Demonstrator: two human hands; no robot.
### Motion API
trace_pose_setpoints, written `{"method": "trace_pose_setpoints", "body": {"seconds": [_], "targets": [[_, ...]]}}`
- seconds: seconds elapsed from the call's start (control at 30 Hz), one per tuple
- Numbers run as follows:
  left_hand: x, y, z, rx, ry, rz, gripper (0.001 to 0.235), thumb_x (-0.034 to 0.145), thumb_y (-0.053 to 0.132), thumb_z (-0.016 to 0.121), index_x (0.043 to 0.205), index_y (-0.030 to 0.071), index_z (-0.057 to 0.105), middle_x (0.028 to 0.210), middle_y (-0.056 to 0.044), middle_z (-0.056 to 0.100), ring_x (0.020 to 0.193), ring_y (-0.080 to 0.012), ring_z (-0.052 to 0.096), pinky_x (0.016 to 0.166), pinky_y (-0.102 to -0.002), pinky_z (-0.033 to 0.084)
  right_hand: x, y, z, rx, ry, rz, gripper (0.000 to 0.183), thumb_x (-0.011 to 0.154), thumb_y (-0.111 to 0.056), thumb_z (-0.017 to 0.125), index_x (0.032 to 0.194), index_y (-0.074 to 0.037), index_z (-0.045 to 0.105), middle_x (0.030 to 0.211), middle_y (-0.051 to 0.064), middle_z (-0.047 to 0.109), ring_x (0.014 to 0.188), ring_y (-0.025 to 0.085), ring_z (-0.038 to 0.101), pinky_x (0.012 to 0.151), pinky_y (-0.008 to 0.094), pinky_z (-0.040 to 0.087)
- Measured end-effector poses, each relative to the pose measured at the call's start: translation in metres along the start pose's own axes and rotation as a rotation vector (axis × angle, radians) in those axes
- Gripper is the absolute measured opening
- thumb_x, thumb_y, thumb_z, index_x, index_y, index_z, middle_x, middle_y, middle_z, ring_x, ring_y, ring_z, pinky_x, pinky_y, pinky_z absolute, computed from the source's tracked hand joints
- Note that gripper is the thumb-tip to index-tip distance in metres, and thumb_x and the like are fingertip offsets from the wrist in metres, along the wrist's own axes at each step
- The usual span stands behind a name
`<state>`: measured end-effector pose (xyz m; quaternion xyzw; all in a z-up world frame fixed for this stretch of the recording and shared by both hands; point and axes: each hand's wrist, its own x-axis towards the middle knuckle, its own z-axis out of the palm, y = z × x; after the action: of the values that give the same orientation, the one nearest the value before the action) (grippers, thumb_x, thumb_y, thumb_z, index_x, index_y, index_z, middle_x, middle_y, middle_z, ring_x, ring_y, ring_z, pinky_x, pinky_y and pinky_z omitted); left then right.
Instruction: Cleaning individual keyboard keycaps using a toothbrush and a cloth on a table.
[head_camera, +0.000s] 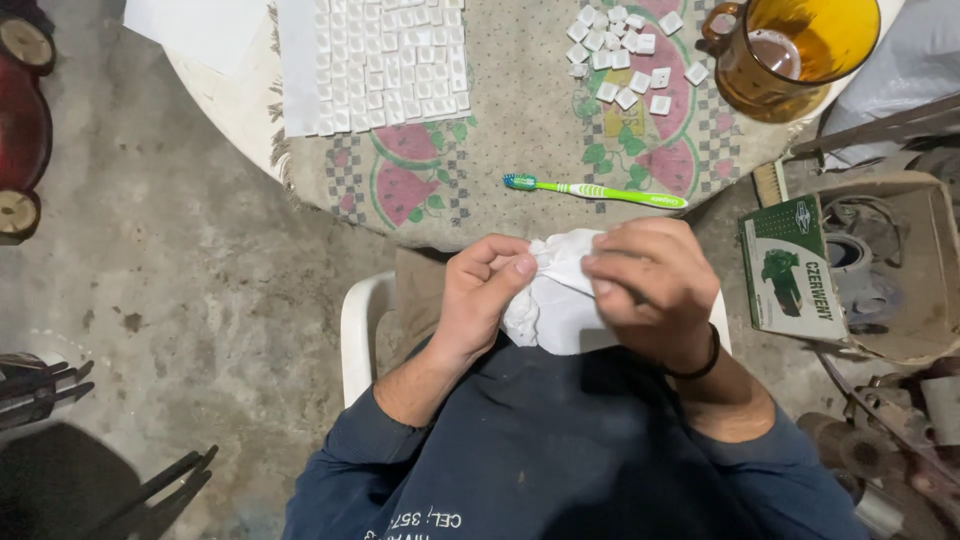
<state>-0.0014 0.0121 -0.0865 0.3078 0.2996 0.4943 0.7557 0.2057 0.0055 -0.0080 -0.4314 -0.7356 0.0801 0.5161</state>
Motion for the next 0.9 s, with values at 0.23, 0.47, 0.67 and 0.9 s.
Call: {"method": "trace_pose_setpoints", "body": {"seconds": [0.23, 0.47, 0.67, 0.9], "targets": [[-0.003, -0.006, -0.004, 0.214, -0.033, 0.082, 0.017, 0.103, 0.009, 0.069, 0.115, -0.004, 0.068, 0.102, -0.006, 0.074, 0.093, -0.0088, 0.065, 0.085, -0.026, 0.054, 0.009, 0.001, 0.010, -0.078, -0.159, -0.211, 0.029, 0.078, -0.012, 0.090, 0.102, -0.006, 0.074, 0.096, 0.005, 0.072, 0.088, 0.025, 0.069, 0.080, 0.038, 0.050], [-0.001, 0.001, 0.000, 0.227, -0.069, 0.082, 0.020, 0.107, 0.009, 0.062, 0.120, -0.005, 0.068, 0.108, -0.006, 0.074, 0.099, -0.0089, 0.066, 0.089, -0.026, 0.055, 0.012, -0.007, 0.009, -0.164, -0.142, -0.267, 0.024, 0.079, -0.007, 0.089, 0.097, -0.006, 0.073, 0.099, 0.007, 0.074, 0.089, 0.024, 0.071, 0.079, 0.038, 0.051], [-0.002, 0.019, -0.001, 0.236, -0.141, 0.070, 0.024, 0.107, 0.009, 0.061, 0.128, -0.003, 0.064, 0.110, -0.008, 0.074, 0.102, -0.0103, 0.068, 0.092, -0.027, 0.055, -0.007, 0.004, 0.012, 0.210, -0.143, 0.070, 0.028, 0.081, 0.004, 0.084, 0.099, -0.004, 0.064, 0.105, 0.012, 0.074, 0.099, 0.026, 0.072, 0.090, 0.034, 0.057], [0.003, 0.022, -0.010, 0.064, -0.107, 0.032, 0.024, 0.107, 0.011, 0.061, 0.127, -0.002, 0.063, 0.114, -0.009, 0.074, 0.105, -0.0130, 0.068, 0.095, -0.030, 0.054, -0.043, 0.037, 0.012, 0.609, 0.035, 0.343, 0.033, 0.090, 0.009, 0.075, 0.119, 0.002, 0.061, 0.116, 0.014, 0.071, 0.108, 0.019, 0.069, 0.099, 0.033, 0.055]]}}
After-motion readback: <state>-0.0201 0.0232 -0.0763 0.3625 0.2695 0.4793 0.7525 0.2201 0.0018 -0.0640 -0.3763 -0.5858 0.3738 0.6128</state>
